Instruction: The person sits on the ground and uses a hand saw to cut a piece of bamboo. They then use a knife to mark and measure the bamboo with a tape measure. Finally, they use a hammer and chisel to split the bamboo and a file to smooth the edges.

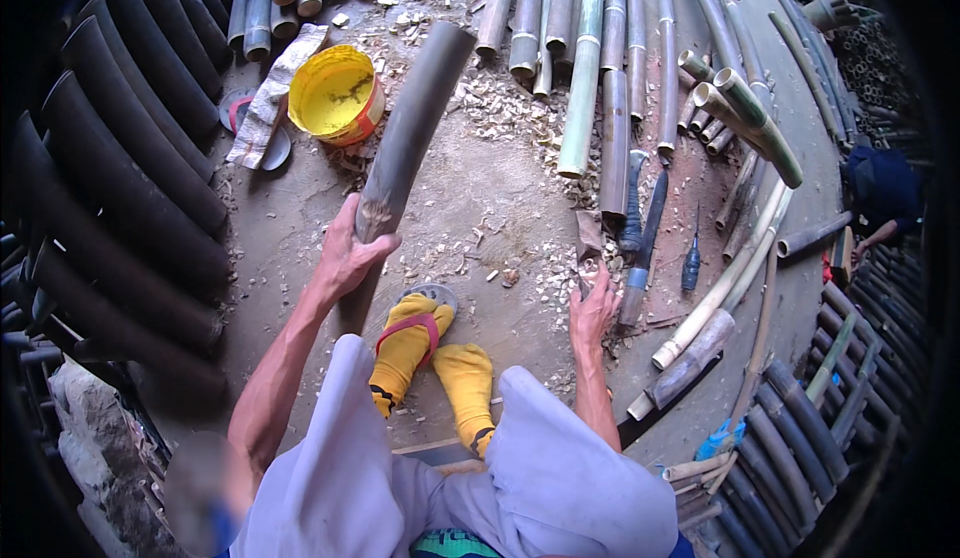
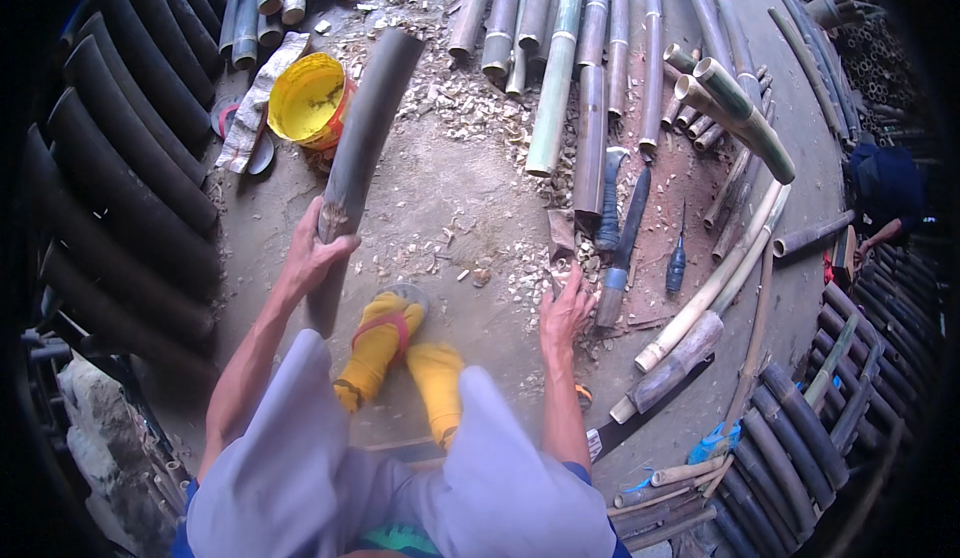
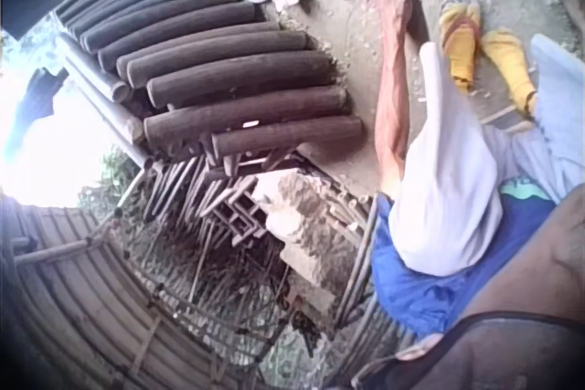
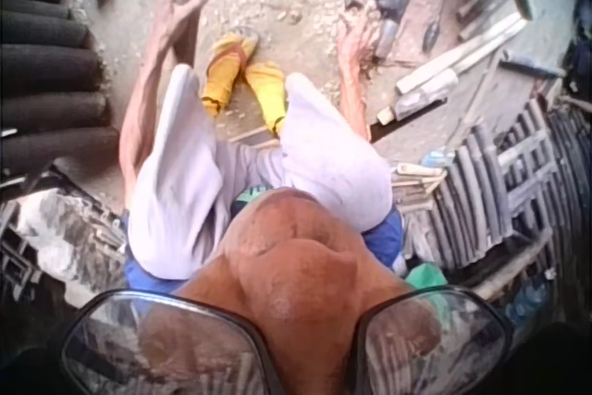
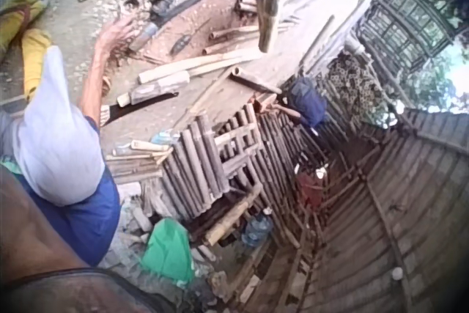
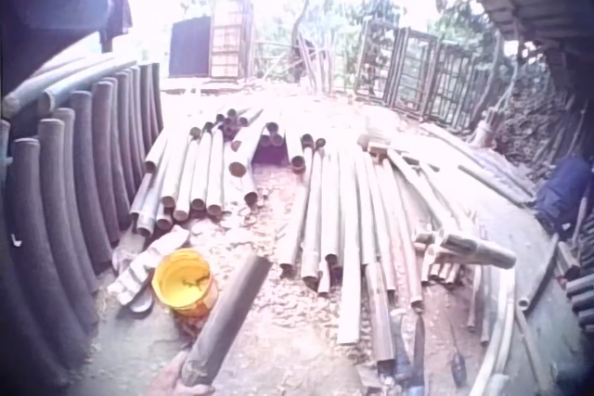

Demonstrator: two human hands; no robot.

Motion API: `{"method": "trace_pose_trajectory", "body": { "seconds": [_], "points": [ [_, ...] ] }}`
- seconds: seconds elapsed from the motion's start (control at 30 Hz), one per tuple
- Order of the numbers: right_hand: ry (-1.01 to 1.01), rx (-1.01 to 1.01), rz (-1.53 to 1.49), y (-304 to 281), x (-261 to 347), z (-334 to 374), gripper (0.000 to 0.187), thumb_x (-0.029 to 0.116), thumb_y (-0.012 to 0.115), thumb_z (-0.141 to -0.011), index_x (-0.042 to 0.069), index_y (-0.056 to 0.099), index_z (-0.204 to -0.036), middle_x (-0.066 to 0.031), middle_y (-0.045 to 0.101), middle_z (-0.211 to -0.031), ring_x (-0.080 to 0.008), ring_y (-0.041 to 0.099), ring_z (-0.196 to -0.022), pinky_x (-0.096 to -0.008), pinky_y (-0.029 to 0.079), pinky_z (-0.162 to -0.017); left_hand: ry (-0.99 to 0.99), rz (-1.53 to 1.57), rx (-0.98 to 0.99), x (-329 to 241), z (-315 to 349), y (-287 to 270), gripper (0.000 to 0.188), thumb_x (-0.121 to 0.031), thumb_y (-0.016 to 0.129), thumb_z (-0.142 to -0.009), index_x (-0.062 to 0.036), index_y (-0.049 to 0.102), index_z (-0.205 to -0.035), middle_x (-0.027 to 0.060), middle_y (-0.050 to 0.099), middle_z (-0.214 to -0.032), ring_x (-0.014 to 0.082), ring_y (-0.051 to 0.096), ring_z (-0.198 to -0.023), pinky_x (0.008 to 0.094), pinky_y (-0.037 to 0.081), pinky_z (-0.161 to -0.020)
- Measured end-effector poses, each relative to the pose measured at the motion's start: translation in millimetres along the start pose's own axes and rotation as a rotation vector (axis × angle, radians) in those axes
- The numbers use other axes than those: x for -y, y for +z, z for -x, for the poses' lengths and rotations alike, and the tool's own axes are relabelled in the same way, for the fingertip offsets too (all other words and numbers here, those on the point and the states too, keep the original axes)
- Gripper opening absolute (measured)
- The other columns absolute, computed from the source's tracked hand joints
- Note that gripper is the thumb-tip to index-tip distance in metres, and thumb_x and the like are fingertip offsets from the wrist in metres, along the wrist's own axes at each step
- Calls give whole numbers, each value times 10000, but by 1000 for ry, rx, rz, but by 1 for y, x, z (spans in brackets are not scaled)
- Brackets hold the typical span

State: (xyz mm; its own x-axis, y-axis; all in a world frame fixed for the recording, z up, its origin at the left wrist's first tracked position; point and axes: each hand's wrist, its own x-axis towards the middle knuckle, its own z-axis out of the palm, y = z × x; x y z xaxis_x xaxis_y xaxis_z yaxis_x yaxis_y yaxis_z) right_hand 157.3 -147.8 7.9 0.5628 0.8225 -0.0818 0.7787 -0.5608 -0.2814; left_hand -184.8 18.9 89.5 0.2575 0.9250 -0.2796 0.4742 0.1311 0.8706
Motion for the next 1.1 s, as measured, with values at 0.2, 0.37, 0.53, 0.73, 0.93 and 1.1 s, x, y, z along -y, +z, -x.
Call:
{"method": "trace_pose_trajectory", "body": {
  "seconds": [0.2,0.37,0.53,0.73,0.93,1.1],
  "points": [
    [-364,122,-261,21,54,-10,627,34,722,-733,34,474,-1308,-208,527,-1218,-346,480,-1153,-454,427,-977,24,644,-83,-24,-11,35,433,-262,592,-915,-54,465,-1273,26,586,-1022,97,558,-917,258,457,-809],
    [-384,12,-472,3,112,-55,680,167,731,-769,43,413,-1357,-218,486,-1296,-379,456,-1214,-471,433,-975,-81,881,14,-23,-7,95,434,-231,680,-864,-26,498,-1201,42,604,-1048,117,546,-968,277,421,-901],
    [-150,559,-894,-27,125,31,873,198,748,-706,57,262,-1417,-275,513,-1237,-428,523,-1139,-448,447,-960,-237,730,176,-6,7,125,597,-346,730,-802,-18,480,-1234,103,606,-1127,173,578,-975,317,451,-864],
    [33,427,-565,15,71,89,770,168,705,-698,-27,315,-1333,-319,479,-1215,-464,472,-1137,-479,398,-974,340,-206,-98,47,-8,118,686,-350,715,-728,-41,490,-1298,154,570,-1160,301,506,-1130,405,401,-983],
    [-58,460,-307,27,46,99,753,297,718,-739,-54,344,-1291,-322,545,-1111,-457,533,-1054,-492,431,-906,405,-475,-36,62,-66,96,507,-75,669,-687,-55,547,-1179,176,540,-1112,367,536,-1029,434,443,-921],
    [9,611,-122,9,54,98,675,410,689,-763,-10,390,-1200,-306,605,-1020,-472,573,-984,-517,449,-859,394,-483,31,66,-58,103,473,-20,624,-679,-57,570,-1147,179,536,-1044,391,551,-987,439,474,-861]
  ]
}}
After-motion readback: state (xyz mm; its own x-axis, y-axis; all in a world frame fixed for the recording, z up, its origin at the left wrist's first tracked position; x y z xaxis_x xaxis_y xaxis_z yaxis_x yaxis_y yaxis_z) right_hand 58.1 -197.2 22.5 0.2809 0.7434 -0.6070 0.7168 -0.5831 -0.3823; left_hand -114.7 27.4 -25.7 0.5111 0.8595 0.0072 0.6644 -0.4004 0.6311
